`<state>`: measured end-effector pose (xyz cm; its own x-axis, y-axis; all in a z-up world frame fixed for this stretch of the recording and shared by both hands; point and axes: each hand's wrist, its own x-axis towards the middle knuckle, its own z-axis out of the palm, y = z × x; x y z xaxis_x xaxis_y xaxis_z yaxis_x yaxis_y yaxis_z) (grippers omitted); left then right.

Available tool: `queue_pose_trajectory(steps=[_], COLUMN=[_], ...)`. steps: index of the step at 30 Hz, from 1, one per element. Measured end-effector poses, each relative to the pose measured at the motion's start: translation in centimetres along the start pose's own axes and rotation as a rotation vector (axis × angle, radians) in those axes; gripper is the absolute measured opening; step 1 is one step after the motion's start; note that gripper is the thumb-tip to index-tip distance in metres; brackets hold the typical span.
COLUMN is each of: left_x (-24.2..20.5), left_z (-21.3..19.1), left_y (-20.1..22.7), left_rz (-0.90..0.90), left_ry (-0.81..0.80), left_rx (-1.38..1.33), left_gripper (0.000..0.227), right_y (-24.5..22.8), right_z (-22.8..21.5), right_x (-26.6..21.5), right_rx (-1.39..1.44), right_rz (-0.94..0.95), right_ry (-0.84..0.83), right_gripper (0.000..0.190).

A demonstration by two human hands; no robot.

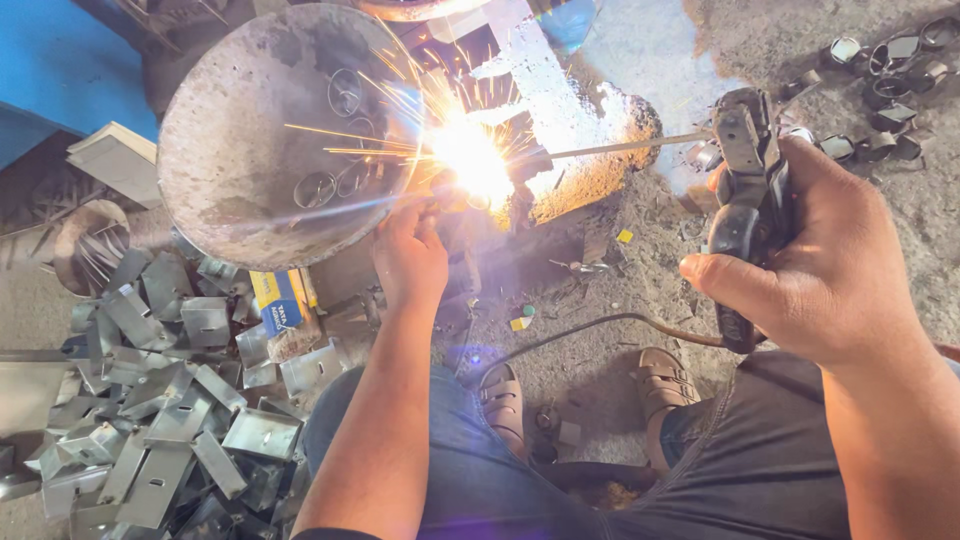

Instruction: The person picks up metal rings from a bowl, places them on a metal stand, and welds them to a flat base using a welding torch.

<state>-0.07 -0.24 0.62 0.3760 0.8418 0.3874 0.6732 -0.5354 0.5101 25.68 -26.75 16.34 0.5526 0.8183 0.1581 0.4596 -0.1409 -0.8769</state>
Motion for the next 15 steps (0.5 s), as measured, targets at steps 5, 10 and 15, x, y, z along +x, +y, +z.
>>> queue_pose_trajectory(steps=[5,10,15], left_x=[0.2,0.16,0.05], left_z=[0.14,-0.25,-0.3], left_y=[0.03,0.7,0.61], left_rz=[-0.007,0.06,0.037], left_ry=[0.004,0.06,0.028], left_rx=[0.079,-0.044,-0.006], left_gripper=[0.017,0.023,0.019], right_y=[0.31,0.6,0.9], right_z=[-0.06,-0.09,-0.1], right_x=[0.02,0.22,0.06], right_rx=[-0.088,-0.146,-0.111], right_rz=[0.009,-0.01,-0.017], right_ry=[-0.001,-0.01,-0.011], right_gripper=[0.055,0.055,0.057])
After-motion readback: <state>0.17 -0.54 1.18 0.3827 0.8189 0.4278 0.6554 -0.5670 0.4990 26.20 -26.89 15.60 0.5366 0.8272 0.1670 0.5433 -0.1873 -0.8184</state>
